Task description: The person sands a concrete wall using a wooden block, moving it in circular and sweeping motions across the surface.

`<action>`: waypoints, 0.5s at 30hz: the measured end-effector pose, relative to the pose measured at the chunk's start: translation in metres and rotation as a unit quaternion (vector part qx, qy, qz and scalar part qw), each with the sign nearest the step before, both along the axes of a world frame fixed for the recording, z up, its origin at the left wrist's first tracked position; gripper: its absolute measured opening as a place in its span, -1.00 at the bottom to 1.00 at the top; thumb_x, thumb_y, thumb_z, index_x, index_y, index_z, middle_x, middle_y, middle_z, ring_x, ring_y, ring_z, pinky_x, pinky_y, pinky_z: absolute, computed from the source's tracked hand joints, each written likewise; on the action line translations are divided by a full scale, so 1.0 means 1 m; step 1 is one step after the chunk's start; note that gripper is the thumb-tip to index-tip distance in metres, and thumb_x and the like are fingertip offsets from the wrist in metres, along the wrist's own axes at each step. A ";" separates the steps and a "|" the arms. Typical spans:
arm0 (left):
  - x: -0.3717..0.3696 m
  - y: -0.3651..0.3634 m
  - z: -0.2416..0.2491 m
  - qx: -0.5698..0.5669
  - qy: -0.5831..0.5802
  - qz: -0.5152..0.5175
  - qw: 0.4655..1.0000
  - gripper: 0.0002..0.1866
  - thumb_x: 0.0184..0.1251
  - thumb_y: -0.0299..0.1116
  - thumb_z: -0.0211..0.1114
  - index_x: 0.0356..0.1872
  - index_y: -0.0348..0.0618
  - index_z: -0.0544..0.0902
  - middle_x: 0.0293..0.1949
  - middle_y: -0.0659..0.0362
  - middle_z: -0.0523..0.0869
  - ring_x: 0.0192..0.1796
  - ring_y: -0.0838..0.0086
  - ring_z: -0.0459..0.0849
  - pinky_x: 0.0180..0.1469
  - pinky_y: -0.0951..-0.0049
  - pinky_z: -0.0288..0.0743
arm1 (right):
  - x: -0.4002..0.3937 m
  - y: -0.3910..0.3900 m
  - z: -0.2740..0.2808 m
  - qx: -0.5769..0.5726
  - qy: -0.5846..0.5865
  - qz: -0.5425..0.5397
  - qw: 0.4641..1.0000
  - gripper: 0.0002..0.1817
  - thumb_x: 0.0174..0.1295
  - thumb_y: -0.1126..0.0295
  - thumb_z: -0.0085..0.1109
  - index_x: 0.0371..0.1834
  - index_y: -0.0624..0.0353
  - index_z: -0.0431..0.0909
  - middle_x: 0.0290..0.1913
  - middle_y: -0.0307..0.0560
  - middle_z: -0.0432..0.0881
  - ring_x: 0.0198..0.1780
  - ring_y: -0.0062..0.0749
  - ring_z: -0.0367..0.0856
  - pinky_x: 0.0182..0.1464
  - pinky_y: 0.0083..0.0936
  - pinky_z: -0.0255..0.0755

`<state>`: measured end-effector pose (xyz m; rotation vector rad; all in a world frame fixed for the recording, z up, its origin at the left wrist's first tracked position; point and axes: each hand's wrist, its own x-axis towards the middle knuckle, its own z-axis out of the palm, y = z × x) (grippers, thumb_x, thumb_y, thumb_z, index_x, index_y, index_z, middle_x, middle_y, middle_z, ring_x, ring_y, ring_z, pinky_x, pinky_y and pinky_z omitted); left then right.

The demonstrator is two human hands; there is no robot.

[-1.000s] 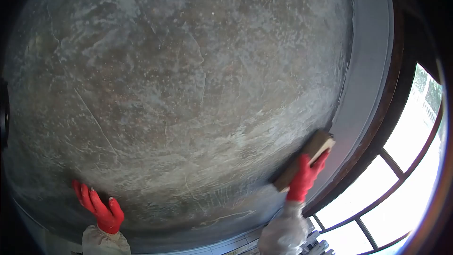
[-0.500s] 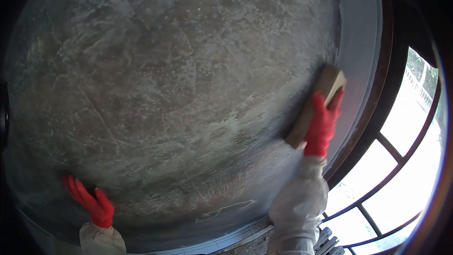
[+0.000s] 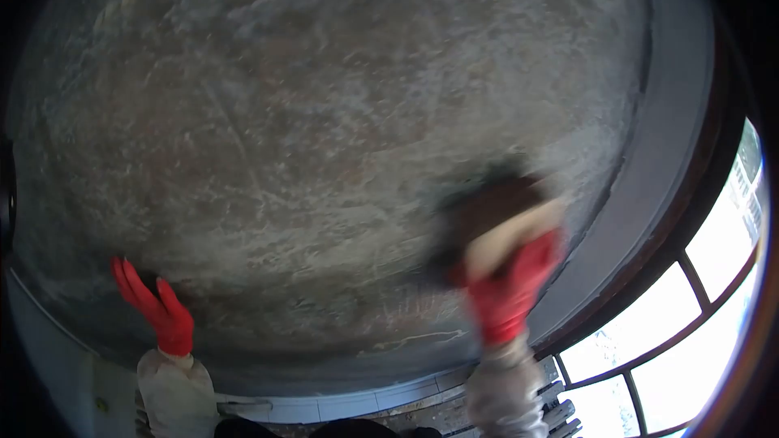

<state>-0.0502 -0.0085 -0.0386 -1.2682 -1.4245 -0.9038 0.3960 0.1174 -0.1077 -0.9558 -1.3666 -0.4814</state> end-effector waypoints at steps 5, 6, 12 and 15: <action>-0.012 0.007 -0.012 0.035 0.017 0.002 0.999 -0.42 0.42 -0.29 -0.02 0.35 -0.50 0.24 0.38 -0.32 0.20 0.40 -0.28 0.17 0.38 -0.13 0.05 | 0.097 0.041 0.104 -0.064 0.346 0.083 0.932 -0.18 0.34 0.20 0.15 0.54 0.27 -0.04 0.51 0.24 0.07 0.47 -0.10 0.15 0.45 -0.35 0.05; -0.013 0.009 -0.013 0.047 0.037 -0.004 0.998 -0.42 0.43 -0.29 -0.03 0.34 -0.51 0.24 0.37 -0.31 0.21 0.39 -0.28 0.18 0.38 -0.13 0.04 | 0.082 0.035 0.111 -0.075 0.345 0.037 0.935 -0.17 0.32 0.22 0.19 0.53 0.28 -0.03 0.52 0.26 0.02 0.49 -0.11 0.13 0.48 -0.30 0.02; -0.013 0.010 -0.019 0.037 0.000 -0.020 0.999 -0.41 0.41 -0.40 -0.02 0.41 -0.46 0.16 0.45 -0.25 0.10 0.46 -0.14 0.10 0.45 -0.01 -0.01 | -0.145 -0.054 -0.089 -0.013 -0.255 0.155 0.954 -0.46 0.00 -0.05 0.47 -0.26 0.09 0.40 -0.39 -0.15 0.50 -0.46 -0.29 0.52 -0.27 -0.24 0.50; -0.022 -0.005 -0.023 0.009 -0.009 -0.025 1.000 -0.40 0.41 -0.42 0.00 0.41 -0.47 0.13 0.46 -0.23 0.08 0.48 -0.10 0.08 0.46 0.04 -0.03 | -0.151 -0.044 -0.127 -0.007 -0.262 0.227 0.938 -0.47 -0.04 -0.12 0.46 -0.38 0.09 0.45 -0.45 -0.14 0.45 -0.50 -0.26 0.47 -0.30 -0.29 0.46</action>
